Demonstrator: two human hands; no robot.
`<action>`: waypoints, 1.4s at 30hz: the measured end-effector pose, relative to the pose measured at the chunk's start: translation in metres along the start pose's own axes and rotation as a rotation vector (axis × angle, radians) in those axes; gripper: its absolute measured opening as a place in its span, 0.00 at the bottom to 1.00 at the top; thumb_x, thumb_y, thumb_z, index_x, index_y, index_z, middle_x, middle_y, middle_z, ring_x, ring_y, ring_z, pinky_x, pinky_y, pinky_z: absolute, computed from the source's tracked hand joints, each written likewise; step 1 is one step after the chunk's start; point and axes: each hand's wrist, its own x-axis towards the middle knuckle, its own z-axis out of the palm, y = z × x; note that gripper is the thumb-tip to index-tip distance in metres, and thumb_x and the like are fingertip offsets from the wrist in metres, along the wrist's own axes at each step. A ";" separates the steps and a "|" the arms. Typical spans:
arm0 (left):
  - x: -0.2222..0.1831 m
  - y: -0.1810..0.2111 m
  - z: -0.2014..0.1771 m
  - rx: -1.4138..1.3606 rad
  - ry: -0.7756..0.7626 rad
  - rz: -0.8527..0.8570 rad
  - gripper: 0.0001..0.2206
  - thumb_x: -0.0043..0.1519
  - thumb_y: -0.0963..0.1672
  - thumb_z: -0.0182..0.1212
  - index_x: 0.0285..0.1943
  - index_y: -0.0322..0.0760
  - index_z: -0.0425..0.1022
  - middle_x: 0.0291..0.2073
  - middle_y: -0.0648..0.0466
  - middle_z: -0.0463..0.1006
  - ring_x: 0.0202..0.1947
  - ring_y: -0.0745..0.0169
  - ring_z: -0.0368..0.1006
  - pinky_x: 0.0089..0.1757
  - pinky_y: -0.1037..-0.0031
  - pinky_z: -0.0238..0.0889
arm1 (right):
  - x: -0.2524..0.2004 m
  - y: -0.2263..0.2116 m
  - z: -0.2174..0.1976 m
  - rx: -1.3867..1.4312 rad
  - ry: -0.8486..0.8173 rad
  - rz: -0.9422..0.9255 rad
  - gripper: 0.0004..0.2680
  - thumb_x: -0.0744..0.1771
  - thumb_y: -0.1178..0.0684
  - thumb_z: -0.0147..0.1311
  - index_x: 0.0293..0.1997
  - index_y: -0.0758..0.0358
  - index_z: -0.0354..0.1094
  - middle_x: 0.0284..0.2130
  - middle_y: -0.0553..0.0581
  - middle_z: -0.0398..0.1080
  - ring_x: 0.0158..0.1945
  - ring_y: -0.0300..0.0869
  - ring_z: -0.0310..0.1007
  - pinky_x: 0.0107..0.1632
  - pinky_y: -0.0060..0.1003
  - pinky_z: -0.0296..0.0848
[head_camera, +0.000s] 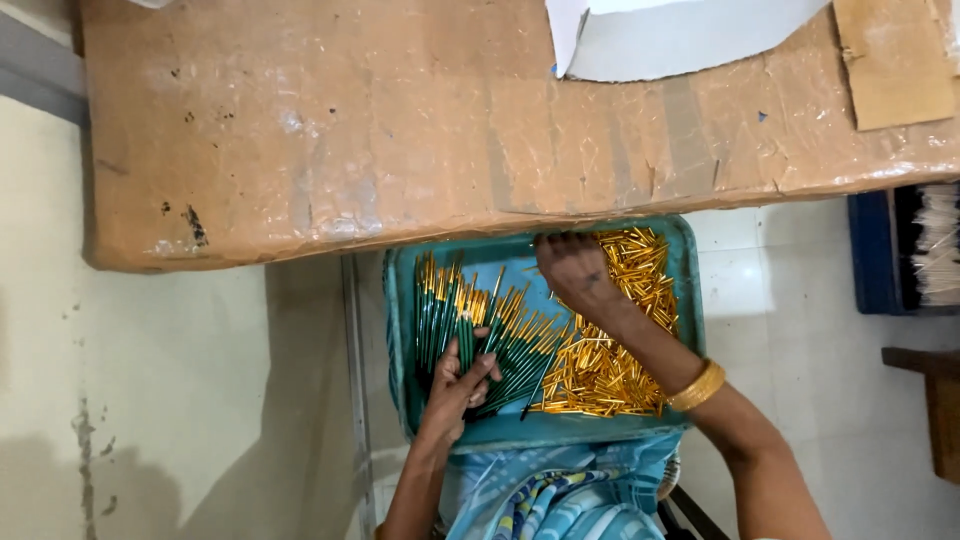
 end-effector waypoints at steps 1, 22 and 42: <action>0.003 -0.001 0.000 -0.005 0.002 -0.002 0.19 0.66 0.42 0.60 0.67 0.38 0.67 0.26 0.55 0.74 0.17 0.79 0.55 0.20 0.82 0.46 | -0.007 0.000 -0.004 0.001 -0.004 -0.004 0.15 0.54 0.57 0.52 0.41 0.69 0.73 0.29 0.61 0.74 0.32 0.47 0.75 0.33 0.41 0.74; 0.010 -0.025 0.012 -0.192 -0.192 -0.107 0.10 0.71 0.42 0.60 0.58 0.34 0.70 0.22 0.52 0.72 0.15 0.75 0.58 0.18 0.81 0.43 | -0.056 -0.029 -0.034 1.859 -0.318 0.787 0.06 0.69 0.53 0.55 0.39 0.66 0.71 0.27 0.56 0.77 0.30 0.39 0.79 0.34 0.36 0.80; -0.004 -0.037 -0.021 0.097 0.018 0.065 0.16 0.71 0.45 0.55 0.64 0.30 0.74 0.28 0.57 0.73 0.22 0.77 0.65 0.25 0.82 0.55 | -0.008 0.003 0.019 0.029 -0.074 -0.109 0.11 0.62 0.59 0.51 0.47 0.68 0.68 0.31 0.61 0.70 0.35 0.50 0.72 0.40 0.44 0.72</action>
